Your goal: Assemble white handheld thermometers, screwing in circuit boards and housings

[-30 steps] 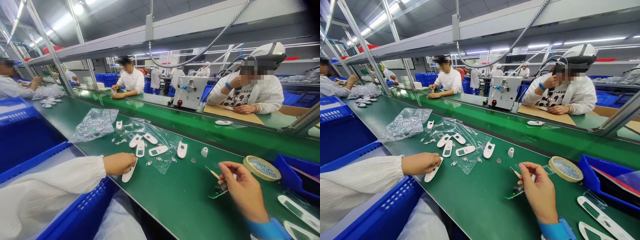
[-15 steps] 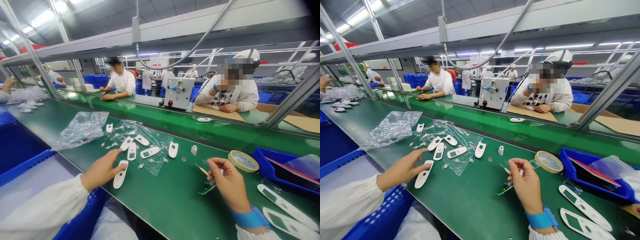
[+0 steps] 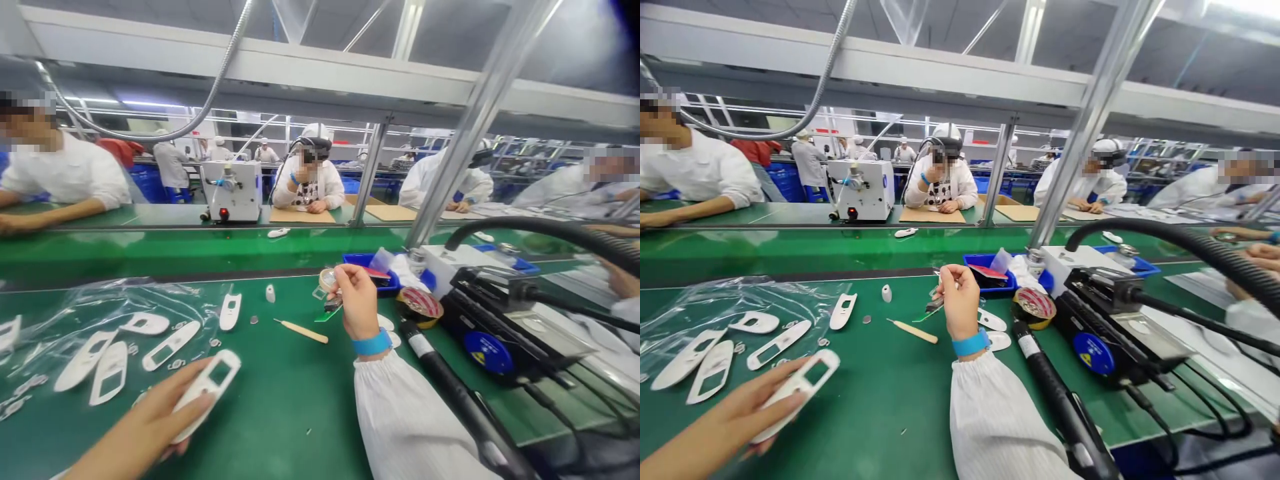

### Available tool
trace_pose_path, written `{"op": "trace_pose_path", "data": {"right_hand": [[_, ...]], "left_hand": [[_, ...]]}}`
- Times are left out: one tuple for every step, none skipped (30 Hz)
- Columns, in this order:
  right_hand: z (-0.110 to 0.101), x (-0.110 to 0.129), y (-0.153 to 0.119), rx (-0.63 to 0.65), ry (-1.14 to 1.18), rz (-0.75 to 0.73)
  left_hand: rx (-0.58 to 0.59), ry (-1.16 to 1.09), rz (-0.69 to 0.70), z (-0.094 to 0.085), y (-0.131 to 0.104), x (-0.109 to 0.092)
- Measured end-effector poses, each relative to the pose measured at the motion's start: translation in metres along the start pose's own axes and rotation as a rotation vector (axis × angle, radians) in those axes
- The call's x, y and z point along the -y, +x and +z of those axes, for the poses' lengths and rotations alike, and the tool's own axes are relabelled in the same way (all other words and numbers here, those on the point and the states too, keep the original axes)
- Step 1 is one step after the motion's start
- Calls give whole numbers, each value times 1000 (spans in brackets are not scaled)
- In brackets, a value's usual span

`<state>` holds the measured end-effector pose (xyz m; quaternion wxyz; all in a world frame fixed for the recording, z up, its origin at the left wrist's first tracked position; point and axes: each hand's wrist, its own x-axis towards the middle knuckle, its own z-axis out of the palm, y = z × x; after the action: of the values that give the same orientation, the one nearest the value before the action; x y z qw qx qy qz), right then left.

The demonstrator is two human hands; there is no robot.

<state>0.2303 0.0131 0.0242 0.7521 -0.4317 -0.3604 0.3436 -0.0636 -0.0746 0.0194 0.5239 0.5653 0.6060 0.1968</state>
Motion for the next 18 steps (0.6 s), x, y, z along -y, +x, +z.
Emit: {"op": "trace_pose_path", "data": {"right_hand": [[-3,2,2,-15,23,3],[-5,3,4,-30,40,6],[-7,3,5,-41,50,8],[-9,4,5,-47,54,7],[-11,4,6,-49,54,7],[-12,4,6,-50,54,7],[-13,4,5,-51,53,9],[-13,5,4,-48,51,11],[-13,5,3,-41,45,16],[-13,6,2,-32,37,19],[-12,6,0,-18,26,20],[-11,6,-3,3,13,21],[-9,5,-5,28,-1,26],[-7,4,-9,53,-16,34],[-5,3,-12,79,-32,46],[-2,1,-16,106,-47,63],[0,0,-21,133,-62,83],[3,-2,-25,156,-75,103]], "left_hand": [[60,7,29,21,12,-24],[149,9,80,41,25,-45],[205,8,134,61,38,-63],[252,-15,193,78,49,-78],[290,-68,264,93,59,-88],[332,-109,348,104,67,-93],[345,-99,422,112,71,-95],[335,-45,465,116,72,-93],[306,16,507,117,71,-89],[267,79,542,114,66,-83],[222,130,571,107,60,-75],[172,163,590,98,52,-66],[107,177,589,86,44,-56],[18,182,559,72,37,-46],[-91,187,507,55,31,-35],[-203,201,454,36,26,-24],[-329,225,413,17,22,-13],[-445,265,376,-2,20,-2]]}}
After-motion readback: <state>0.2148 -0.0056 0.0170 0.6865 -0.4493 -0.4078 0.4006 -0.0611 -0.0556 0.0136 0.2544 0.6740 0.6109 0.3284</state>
